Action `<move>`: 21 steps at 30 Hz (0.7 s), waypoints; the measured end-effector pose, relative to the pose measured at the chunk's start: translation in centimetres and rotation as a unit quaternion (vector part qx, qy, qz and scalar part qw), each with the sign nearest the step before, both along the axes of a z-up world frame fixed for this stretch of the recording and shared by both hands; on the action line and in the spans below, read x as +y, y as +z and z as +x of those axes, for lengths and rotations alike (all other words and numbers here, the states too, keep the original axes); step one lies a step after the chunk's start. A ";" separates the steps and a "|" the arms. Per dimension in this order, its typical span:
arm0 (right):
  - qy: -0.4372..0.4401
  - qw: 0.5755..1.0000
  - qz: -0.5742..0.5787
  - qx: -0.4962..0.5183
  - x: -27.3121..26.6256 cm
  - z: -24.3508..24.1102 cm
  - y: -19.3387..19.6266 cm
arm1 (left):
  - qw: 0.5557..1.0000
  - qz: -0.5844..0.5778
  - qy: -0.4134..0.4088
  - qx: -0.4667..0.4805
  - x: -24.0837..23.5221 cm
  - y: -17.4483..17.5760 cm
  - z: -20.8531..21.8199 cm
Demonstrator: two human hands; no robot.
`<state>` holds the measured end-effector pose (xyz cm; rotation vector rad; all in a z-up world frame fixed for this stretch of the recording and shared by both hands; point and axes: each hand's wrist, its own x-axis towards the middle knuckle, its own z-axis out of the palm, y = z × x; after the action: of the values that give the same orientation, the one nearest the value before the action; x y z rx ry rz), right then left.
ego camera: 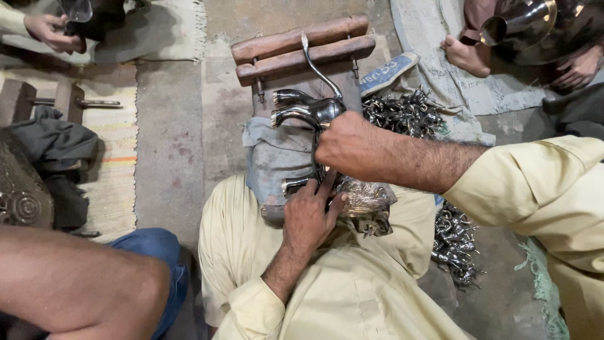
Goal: The person sits on the floor and uses a chisel and hammer to engrave a silver-colored metal animal figurine. They repeatedly position the chisel on the figurine's body and strike it with a hammer to create surface patterns.
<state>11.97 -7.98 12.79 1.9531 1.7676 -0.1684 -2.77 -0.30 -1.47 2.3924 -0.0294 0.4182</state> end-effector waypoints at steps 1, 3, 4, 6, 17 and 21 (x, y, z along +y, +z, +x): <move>0.008 1.000 -0.023 -0.007 0.3 -0.2 0.0 | 1.000 -0.003 -0.002 -0.003 0.0 -0.1 0.0; 0.031 0.999 -0.015 -0.009 0.5 -0.4 0.2 | 1.000 -0.008 -0.002 -0.005 0.0 -0.3 -0.1; 0.042 0.999 -0.011 -0.010 0.7 -0.5 0.3 | 1.000 -0.009 0.000 -0.004 -0.1 -0.4 0.0; 0.049 0.998 -0.031 -0.014 0.9 -0.7 0.6 | 1.000 -0.007 0.001 -0.004 -0.1 -0.5 -0.1; 0.086 0.995 -0.024 -0.034 0.9 -0.7 0.5 | 1.000 -0.010 0.002 -0.012 -0.2 -0.5 -0.1; -0.019 0.998 -0.046 -0.023 -0.4 -0.3 0.2 | 1.000 -0.010 -0.003 0.019 -0.2 -0.2 0.1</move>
<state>11.65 -8.41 12.95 1.9110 1.6629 -0.2123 -2.72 -0.46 -1.71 2.3802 -0.0157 0.3688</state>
